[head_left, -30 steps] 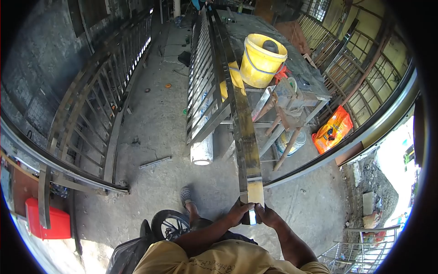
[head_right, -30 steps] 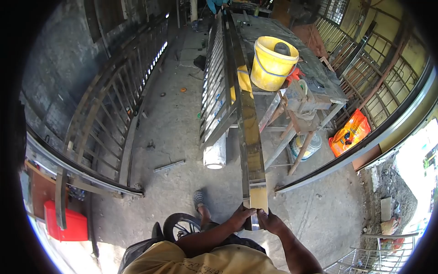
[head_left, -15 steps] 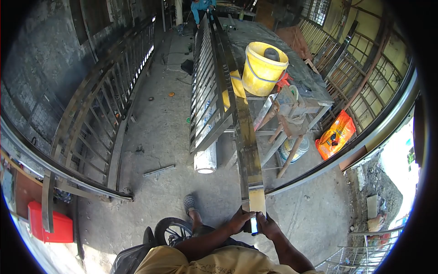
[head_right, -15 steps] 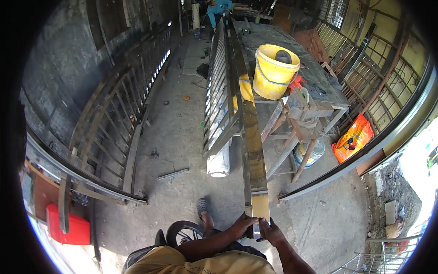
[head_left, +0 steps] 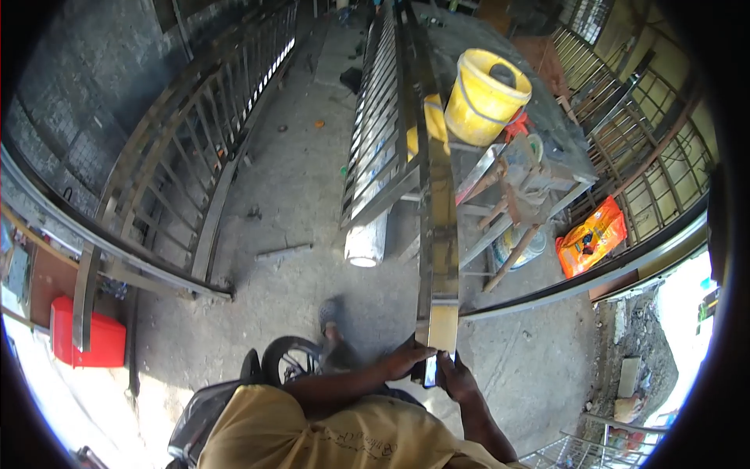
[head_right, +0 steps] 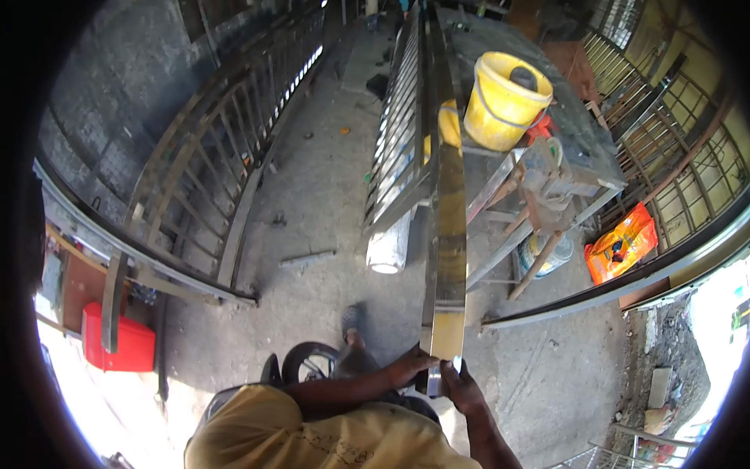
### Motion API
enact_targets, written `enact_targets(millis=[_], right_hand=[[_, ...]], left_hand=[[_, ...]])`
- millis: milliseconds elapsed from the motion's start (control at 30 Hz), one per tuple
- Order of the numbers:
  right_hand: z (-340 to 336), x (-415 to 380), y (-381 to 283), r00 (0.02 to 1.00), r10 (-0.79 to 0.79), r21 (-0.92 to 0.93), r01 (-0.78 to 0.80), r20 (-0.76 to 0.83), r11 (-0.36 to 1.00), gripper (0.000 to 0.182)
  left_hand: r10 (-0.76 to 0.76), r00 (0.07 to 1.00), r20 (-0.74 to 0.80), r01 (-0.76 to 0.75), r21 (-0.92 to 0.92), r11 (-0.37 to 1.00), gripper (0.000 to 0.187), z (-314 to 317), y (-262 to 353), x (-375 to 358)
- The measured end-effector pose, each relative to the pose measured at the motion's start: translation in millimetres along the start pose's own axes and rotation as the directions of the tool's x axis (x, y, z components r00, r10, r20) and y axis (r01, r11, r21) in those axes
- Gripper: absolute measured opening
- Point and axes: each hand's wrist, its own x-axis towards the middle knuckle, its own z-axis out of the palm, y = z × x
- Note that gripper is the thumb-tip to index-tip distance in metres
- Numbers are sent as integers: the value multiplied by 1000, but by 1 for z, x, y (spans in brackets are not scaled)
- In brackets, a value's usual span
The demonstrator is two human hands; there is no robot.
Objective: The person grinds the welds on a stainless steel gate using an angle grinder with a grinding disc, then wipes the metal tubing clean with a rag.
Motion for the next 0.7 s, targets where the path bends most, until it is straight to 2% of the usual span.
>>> enact_targets(millis=[67,133,167,200,233,300,333,367,433,467,500,567,633,667,700], right_hand=[[2,9,18,991,-125,52,123,39,991,59],[8,11,19,991,-116,130,107,63,986,58],[10,9,18,987,-139,197,121,80,973,56],[14,7,15,987,-153,177,142,54,974,55],[19,4,12,986,-168,155,162,24,975,53],[28,-8,-3,988,-150,127,151,-17,980,47],[32,-9,-2,986,-150,120,157,-68,980,44],[31,-10,6,987,-143,137,153,-80,979,47],[27,-3,22,985,-168,160,173,-45,972,62],[29,-6,6,995,-95,218,93,-4,972,70],[19,2,35,992,-125,92,124,4,988,61],[22,-2,27,998,-61,36,60,33,998,65],[25,-2,0,997,-52,9,51,55,999,67],[32,-3,-17,996,-59,9,59,64,998,67],[39,-7,-32,995,-63,7,63,76,998,68]], left_hand=[[-77,997,31,75,35,997,50,-21,-13,2],[-165,983,82,148,184,972,48,-29,3,-6],[-188,975,118,155,241,958,48,-33,13,-5],[-179,968,176,124,284,951,50,-36,24,-3],[-238,950,202,213,138,967,55,-47,32,0],[-346,896,278,396,-148,906,67,-77,53,4],[-361,903,233,388,-83,918,79,-91,74,9],[-362,902,236,394,-106,913,80,-106,90,17],[-383,886,262,430,-156,889,81,-139,111,27],[-395,870,294,449,-147,881,79,-155,112,34],[-400,868,295,447,-109,888,74,-158,126,38],[-413,856,310,454,-70,888,72,-149,135,24],[-402,846,349,436,-22,900,77,-139,137,20],[-358,842,404,408,-40,912,74,-138,123,17],[-340,858,385,388,-54,920,71,-136,105,15]])
